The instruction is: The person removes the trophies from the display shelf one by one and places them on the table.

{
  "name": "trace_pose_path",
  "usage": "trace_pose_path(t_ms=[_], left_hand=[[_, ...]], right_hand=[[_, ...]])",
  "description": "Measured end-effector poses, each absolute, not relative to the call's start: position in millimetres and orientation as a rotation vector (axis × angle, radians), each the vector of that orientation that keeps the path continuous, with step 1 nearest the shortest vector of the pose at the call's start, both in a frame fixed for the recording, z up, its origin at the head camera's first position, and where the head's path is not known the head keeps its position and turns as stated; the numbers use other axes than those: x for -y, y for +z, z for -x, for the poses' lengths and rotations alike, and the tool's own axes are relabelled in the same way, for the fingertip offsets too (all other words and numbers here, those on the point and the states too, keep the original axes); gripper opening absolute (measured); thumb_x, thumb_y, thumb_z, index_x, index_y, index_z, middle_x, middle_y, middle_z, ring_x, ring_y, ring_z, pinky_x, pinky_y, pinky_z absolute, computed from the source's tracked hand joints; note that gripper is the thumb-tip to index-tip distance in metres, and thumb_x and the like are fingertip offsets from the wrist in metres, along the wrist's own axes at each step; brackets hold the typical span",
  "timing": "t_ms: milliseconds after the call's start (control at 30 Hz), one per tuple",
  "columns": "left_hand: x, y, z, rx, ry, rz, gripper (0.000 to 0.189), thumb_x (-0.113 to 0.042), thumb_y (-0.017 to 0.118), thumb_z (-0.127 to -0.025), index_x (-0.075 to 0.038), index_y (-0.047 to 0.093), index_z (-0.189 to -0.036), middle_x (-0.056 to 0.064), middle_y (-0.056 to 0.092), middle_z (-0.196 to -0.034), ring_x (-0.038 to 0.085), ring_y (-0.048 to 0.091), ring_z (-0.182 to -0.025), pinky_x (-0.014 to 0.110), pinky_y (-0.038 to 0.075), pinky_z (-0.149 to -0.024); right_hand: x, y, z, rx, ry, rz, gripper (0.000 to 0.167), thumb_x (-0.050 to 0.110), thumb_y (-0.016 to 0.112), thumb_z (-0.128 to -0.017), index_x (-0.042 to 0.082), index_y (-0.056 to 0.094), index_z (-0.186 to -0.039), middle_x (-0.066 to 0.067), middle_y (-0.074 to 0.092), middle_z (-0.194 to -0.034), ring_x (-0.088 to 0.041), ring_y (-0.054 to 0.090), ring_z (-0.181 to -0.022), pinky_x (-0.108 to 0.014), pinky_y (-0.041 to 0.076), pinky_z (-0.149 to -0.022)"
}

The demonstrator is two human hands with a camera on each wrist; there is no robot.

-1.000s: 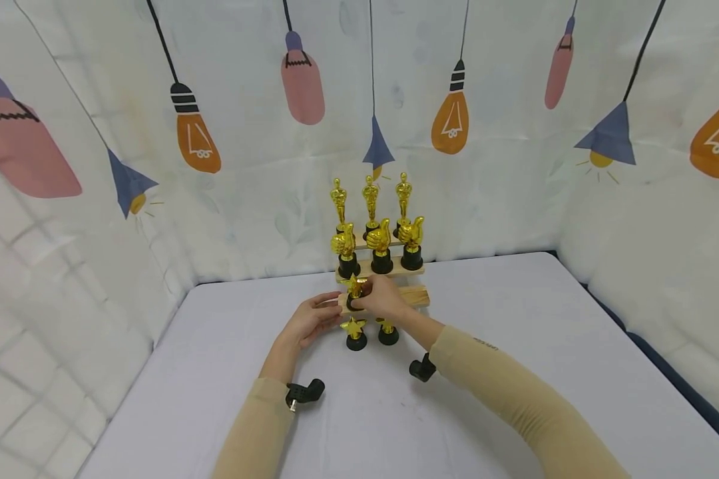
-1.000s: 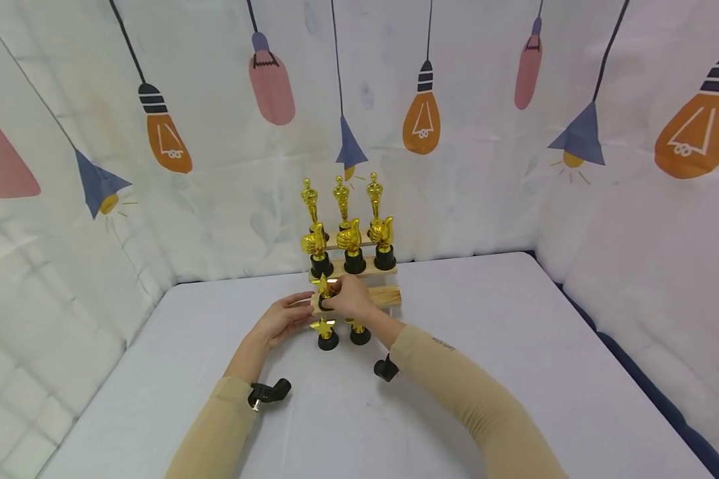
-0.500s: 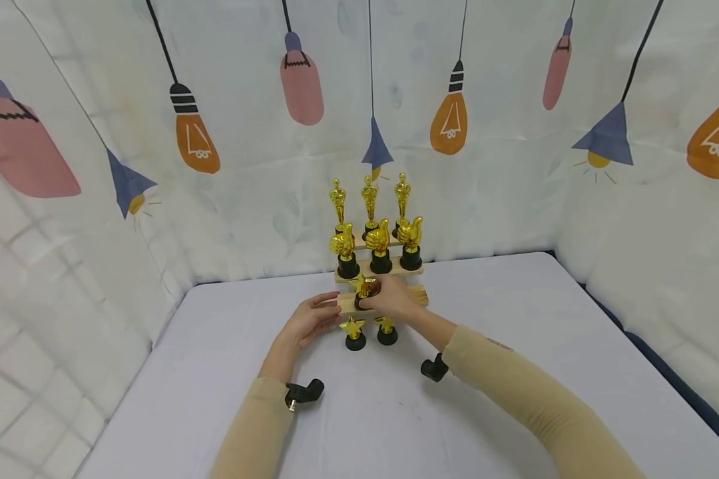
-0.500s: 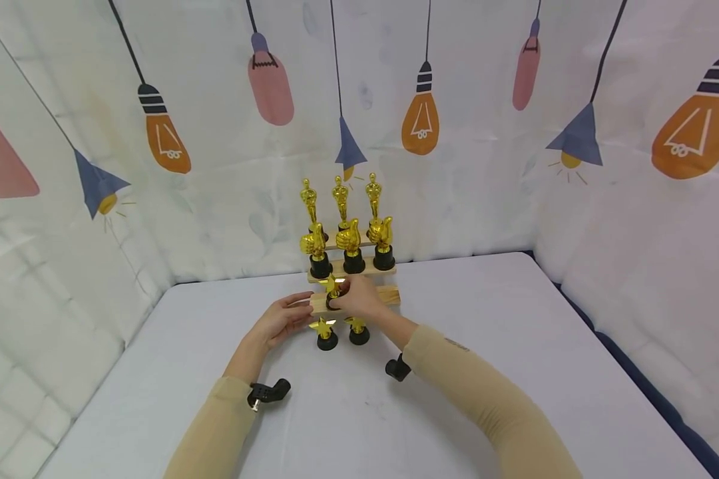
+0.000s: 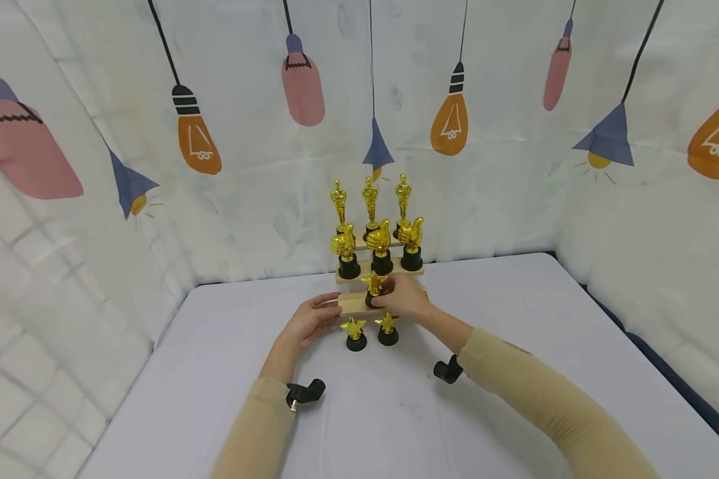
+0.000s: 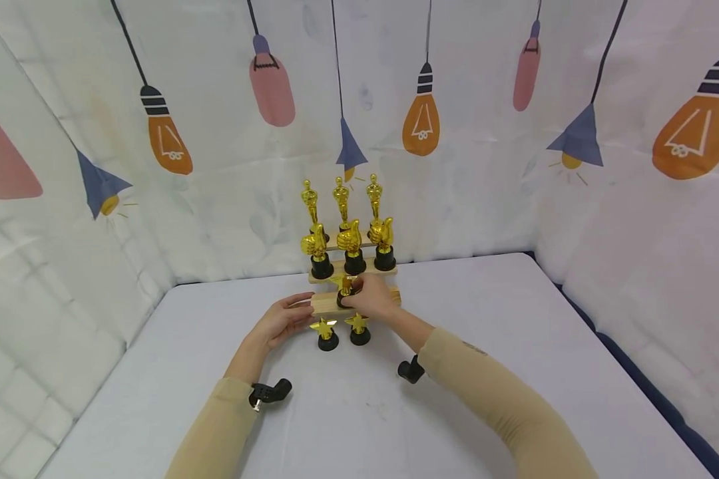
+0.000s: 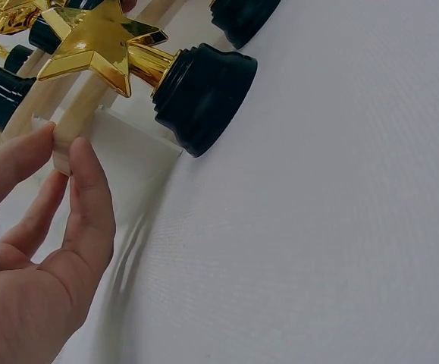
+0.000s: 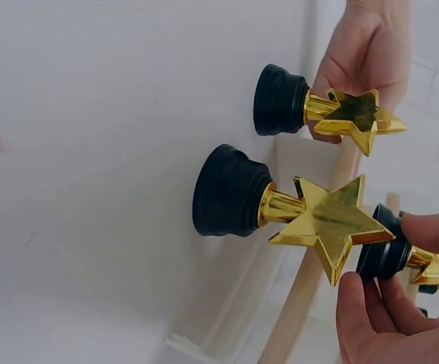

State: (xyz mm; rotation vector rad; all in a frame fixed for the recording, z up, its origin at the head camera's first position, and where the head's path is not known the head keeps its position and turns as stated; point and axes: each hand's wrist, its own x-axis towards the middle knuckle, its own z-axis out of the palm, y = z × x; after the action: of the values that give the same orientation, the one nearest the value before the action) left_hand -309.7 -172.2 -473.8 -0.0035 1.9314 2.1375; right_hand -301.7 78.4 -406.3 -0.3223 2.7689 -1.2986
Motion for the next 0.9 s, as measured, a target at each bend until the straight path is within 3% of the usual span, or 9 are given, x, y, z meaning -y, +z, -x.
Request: trace_pose_path(t_ms=[367, 900], left_hand=[[171, -474, 310, -1.928, 2.148, 0.013, 0.054, 0.000, 0.068, -0.097, 0.000, 0.050, -0.148, 0.024, 0.052, -0.142, 0.025, 0.064, -0.111, 0.032, 0.058, -0.091], [169, -472, 309, -1.954, 2.144, 0.035, 0.053, -0.001, 0.069, -0.097, 0.000, 0.052, -0.146, 0.023, 0.053, -0.140, 0.024, 0.065, -0.109, 0.031, 0.059, -0.089]], right_hand=[[-97, -406, 293, -2.756, -1.354, 0.297, 0.044, 0.021, 0.080, -0.087, -0.003, 0.066, -0.121, -0.012, 0.068, -0.110, -0.026, 0.064, -0.100, -0.038, 0.058, -0.082], [-118, -402, 281, -2.687, -1.460, 0.330, 0.043, 0.019, 0.079, -0.089, -0.003, 0.065, -0.123, -0.011, 0.068, -0.107, -0.024, 0.064, -0.096, -0.035, 0.058, -0.077]])
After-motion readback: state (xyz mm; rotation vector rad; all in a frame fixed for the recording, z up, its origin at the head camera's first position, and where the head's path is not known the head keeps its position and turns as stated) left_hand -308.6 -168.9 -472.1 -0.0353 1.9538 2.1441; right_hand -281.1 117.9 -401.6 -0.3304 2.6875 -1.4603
